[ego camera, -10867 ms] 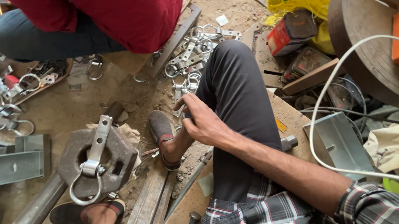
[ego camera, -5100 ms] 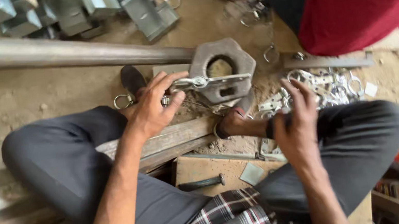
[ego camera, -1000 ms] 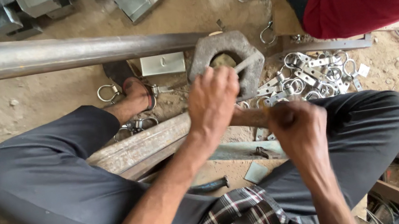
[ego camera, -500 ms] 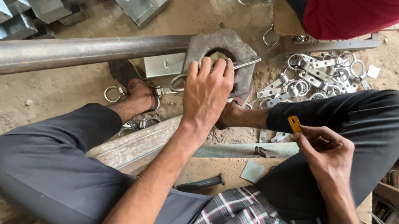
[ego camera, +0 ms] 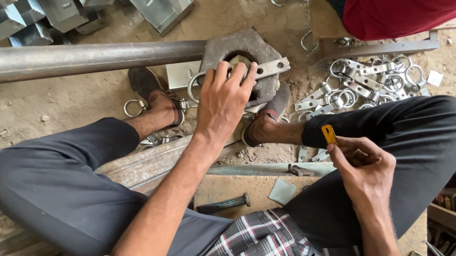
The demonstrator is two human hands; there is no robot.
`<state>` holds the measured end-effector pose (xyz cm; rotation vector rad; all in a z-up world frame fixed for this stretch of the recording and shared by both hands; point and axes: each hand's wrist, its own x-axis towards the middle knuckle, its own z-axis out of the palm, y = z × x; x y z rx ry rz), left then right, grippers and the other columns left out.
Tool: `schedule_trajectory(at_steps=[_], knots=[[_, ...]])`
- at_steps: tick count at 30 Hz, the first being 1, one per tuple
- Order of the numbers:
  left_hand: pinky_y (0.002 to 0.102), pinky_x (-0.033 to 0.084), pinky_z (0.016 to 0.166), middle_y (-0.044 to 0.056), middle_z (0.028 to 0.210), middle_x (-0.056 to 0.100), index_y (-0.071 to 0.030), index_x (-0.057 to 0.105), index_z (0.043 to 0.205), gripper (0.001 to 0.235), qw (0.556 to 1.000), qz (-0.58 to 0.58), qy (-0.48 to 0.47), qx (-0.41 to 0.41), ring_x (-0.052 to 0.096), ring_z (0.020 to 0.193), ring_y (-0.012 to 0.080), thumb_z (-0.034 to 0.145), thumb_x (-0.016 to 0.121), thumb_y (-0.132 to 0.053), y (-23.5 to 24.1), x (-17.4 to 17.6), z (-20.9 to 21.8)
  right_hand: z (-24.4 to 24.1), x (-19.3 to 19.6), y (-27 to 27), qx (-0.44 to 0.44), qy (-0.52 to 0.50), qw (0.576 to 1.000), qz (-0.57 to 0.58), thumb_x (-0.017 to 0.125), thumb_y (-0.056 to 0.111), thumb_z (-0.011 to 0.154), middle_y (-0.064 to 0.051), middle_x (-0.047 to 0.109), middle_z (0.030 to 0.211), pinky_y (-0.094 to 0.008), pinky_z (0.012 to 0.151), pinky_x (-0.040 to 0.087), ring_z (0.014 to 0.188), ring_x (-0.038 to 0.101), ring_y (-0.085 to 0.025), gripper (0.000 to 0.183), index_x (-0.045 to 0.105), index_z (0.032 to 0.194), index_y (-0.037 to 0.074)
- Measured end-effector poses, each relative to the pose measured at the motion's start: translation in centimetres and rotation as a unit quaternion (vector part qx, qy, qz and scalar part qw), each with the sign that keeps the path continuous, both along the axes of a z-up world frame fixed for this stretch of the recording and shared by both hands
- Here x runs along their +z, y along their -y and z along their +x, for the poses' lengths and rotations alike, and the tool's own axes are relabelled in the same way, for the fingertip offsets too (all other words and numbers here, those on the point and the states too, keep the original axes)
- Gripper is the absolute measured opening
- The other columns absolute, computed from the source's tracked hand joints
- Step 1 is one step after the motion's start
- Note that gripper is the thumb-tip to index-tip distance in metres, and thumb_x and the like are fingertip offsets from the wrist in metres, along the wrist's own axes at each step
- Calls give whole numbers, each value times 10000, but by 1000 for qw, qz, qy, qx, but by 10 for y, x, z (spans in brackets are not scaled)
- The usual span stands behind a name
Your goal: The person assembles metal components by hand, inserting a metal strip into a bracket, using a small yellow tool to secure a pin, and then using a hammer to strike the pin and tighten the assembly.
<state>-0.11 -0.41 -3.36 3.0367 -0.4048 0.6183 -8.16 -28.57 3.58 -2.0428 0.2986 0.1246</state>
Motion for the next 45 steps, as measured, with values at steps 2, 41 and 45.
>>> schedule_trajectory(at_steps=[2,41,45], knots=[[361,574,943,17,1145,704,-173,709,1339,389,1000,16,1,3,610,1056,197,956,737,-111,0,0,1,-1,-1,0,0,5,1000,12,791,95,899,-68,760,839,-206,623,514,703,665,-84,213,773,1103,33],[434,544,835,56,940,741,-86,804,1064,168,983,-123,-116,-66,646,897,227,922,714,-83,-15,59,33,127,-2,-56,40,-27,988,146,828,259,901,-33,662,836,-216,536,450,636,547,-73,248,710,1009,70],[409,556,833,49,976,753,-105,805,1073,216,986,-100,-120,-62,649,905,202,899,708,-23,-18,55,37,147,7,-67,105,-45,989,89,844,297,860,-15,699,825,-218,566,541,646,611,-63,271,709,962,85]])
